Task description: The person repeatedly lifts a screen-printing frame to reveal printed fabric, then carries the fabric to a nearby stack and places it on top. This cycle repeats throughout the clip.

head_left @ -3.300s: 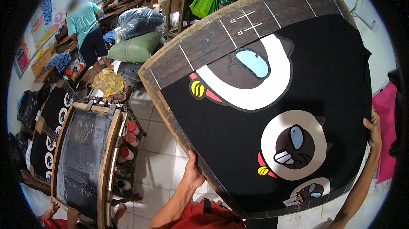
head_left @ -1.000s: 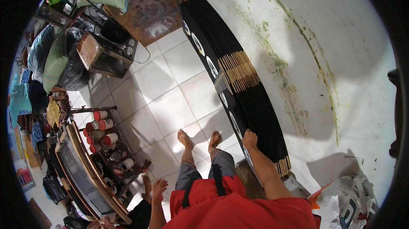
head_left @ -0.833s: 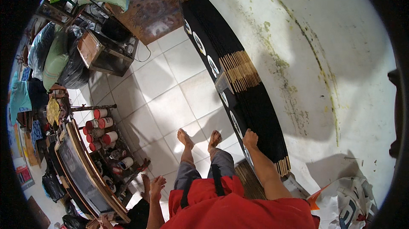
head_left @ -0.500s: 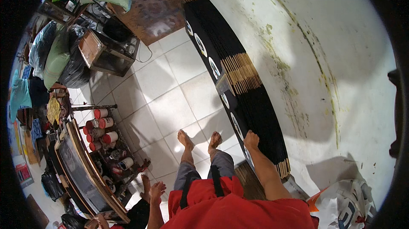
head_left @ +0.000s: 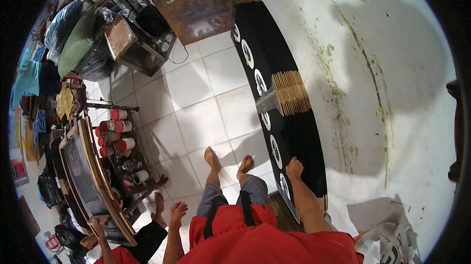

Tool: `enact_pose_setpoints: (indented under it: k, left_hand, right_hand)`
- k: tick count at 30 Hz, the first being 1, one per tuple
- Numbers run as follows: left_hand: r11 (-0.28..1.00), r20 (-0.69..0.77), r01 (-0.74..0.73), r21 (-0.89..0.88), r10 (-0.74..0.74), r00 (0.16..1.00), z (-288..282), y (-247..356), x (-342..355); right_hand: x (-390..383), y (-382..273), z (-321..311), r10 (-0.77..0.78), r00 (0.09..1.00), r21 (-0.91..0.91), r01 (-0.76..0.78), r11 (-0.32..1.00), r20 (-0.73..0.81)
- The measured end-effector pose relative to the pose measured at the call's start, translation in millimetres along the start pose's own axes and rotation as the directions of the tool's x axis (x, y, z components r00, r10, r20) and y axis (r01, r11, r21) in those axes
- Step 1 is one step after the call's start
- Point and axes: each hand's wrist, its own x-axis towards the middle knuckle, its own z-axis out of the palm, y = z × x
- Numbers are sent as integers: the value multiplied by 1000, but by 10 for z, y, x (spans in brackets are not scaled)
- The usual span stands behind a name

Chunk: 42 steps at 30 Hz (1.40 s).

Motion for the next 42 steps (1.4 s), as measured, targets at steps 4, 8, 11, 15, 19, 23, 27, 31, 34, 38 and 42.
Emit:
enact_pose_setpoints:
  k: [4, 8, 11, 15, 19, 23, 27, 31, 34, 38, 42]
  left_hand:
    - [999, 12, 31, -24, -30, 999, -24, -109, -30]
    - [994, 26, 70, -84, -68, 997, -40, -274, -34]
    - [990, 30, 75, -123, -72, 997, -47, -375, -26]
    - [984, 26, 71, -163, -68, 997, -70, -426, -41]
    - [991, 7, 62, -119, -61, 998, -128, -400, -62]
    - [996, -7, 47, -76, -48, 999, -224, -380, -70]
    - [999, -5, 42, -27, -42, 999, -304, -395, -107]
    - [998, -11, 63, 3, -63, 998, -265, -353, -142]
    - [998, 1, 54, 30, -54, 999, -187, -248, -152]
    - [997, 10, -1, 72, 1, 1000, -117, -92, -153]
    - [998, 14, -53, 26, 52, 999, -91, 9, -141]
  right_hand:
    - [-59, -12, 19, 13, 999, 12, -13, 1000, -38]
    - [-164, -64, -67, 59, 997, 24, -57, 998, -57]
    - [-260, -96, -187, 58, 997, -2, -59, 998, -46]
    - [-360, -101, -250, 87, 992, -25, -85, 996, 96]
    - [-396, -33, -131, 105, 988, -35, -102, 994, 117]
    - [-354, 104, 14, 86, 969, -76, -70, 995, 231]
    - [-315, 281, 60, -35, 979, -72, 50, 996, 201]
    - [-254, 419, 11, -134, 986, -82, 143, 986, 102]
    - [-233, 462, -22, -107, 988, -45, 112, 993, 108]
    - [-243, 426, 25, -65, 989, -47, 71, 996, 130]
    - [-290, 398, 71, -29, 993, -26, 32, 999, 112]
